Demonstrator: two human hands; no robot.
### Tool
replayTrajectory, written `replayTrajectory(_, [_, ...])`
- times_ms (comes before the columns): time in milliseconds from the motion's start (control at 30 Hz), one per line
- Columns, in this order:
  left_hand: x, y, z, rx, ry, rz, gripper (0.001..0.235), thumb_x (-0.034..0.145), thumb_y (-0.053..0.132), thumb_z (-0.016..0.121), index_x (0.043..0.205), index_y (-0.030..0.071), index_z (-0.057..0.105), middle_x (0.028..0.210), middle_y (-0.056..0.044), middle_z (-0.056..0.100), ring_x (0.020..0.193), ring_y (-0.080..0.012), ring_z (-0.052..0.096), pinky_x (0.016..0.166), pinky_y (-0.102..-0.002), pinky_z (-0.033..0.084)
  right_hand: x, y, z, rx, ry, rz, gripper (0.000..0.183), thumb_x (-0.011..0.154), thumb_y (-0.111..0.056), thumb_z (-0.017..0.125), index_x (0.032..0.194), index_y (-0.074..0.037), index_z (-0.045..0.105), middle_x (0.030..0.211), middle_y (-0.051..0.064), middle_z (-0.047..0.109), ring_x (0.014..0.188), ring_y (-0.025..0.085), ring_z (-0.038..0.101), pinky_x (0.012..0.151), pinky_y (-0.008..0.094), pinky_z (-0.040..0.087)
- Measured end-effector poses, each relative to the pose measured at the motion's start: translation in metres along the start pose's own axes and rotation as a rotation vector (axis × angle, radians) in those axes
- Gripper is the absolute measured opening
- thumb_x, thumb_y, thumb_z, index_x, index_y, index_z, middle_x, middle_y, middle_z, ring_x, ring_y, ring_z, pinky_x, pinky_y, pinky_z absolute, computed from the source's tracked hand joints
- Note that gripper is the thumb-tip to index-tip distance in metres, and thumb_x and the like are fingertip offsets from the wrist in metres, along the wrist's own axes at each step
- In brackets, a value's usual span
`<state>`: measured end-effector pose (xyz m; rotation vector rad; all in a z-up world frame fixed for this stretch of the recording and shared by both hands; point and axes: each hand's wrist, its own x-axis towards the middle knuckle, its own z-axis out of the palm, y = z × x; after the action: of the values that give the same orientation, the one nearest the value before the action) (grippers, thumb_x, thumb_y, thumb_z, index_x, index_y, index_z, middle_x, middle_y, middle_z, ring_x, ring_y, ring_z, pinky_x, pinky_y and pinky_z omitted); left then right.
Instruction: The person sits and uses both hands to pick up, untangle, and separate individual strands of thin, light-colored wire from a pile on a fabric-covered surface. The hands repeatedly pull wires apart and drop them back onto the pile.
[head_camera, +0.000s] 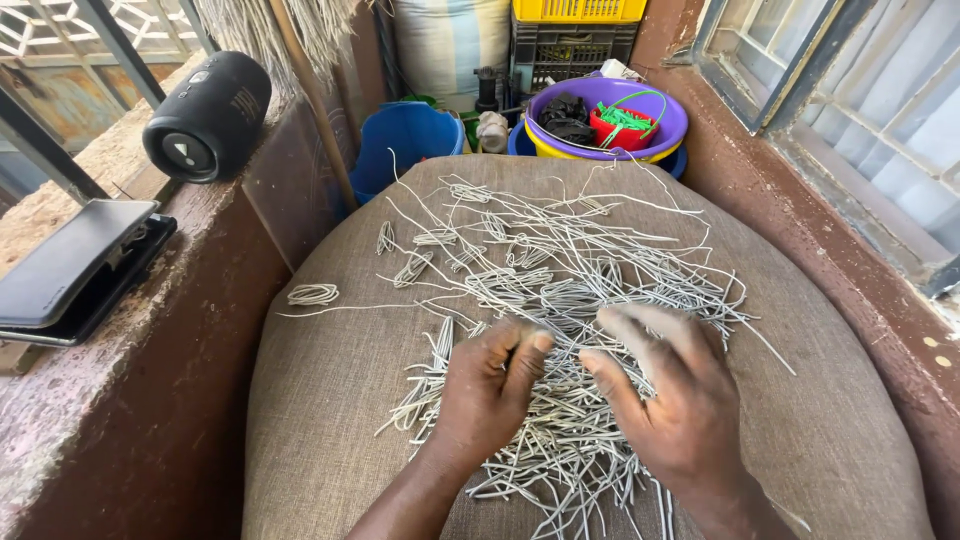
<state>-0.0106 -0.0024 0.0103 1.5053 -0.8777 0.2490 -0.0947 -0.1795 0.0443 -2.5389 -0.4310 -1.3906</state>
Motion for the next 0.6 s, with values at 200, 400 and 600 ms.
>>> replayTrajectory(200, [0.001, 0.007, -0.006, -0.028, 0.029, -0.064, 0.036, 0.113, 0.028, 0.053, 0.079, 0.016, 0.050, 0.069, 0.006, 0.044, 0.062, -0.0095, 0.041, 0.054, -0.030, 0.036, -0.006, 0.013, 0.003, 0.266, -0.023, 0.265, 0.019, 0.104, -0.015, 0.068, 0.118, -0.007, 0.077, 0.117, 0.010, 0.080, 0.108, 0.022, 0.078, 0.097, 0.033, 0.064])
replayTrajectory(400, [0.002, 0.008, -0.007, 0.071, 0.025, -0.077, 0.039, 0.113, 0.031, 0.053, 0.077, 0.016, 0.047, 0.070, 0.005, 0.042, 0.063, -0.0101, 0.039, 0.055, -0.034, 0.033, 0.011, 0.022, -0.033, 0.156, -0.169, 0.845, 0.028, 0.105, -0.019, 0.068, 0.131, -0.017, 0.077, 0.105, 0.003, 0.080, 0.054, 0.012, 0.050, 0.039, 0.029, 0.041])
replayTrajectory(600, [0.001, 0.007, -0.007, 0.109, -0.014, -0.088, 0.035, 0.112, 0.032, 0.053, 0.081, 0.016, 0.054, 0.070, 0.005, 0.047, 0.062, -0.0090, 0.043, 0.053, -0.031, 0.035, 0.005, 0.052, -0.029, 0.028, -0.812, 0.931, 0.030, 0.096, -0.034, 0.065, 0.120, -0.033, 0.082, 0.129, -0.014, 0.084, 0.112, 0.012, 0.081, 0.096, 0.032, 0.059])
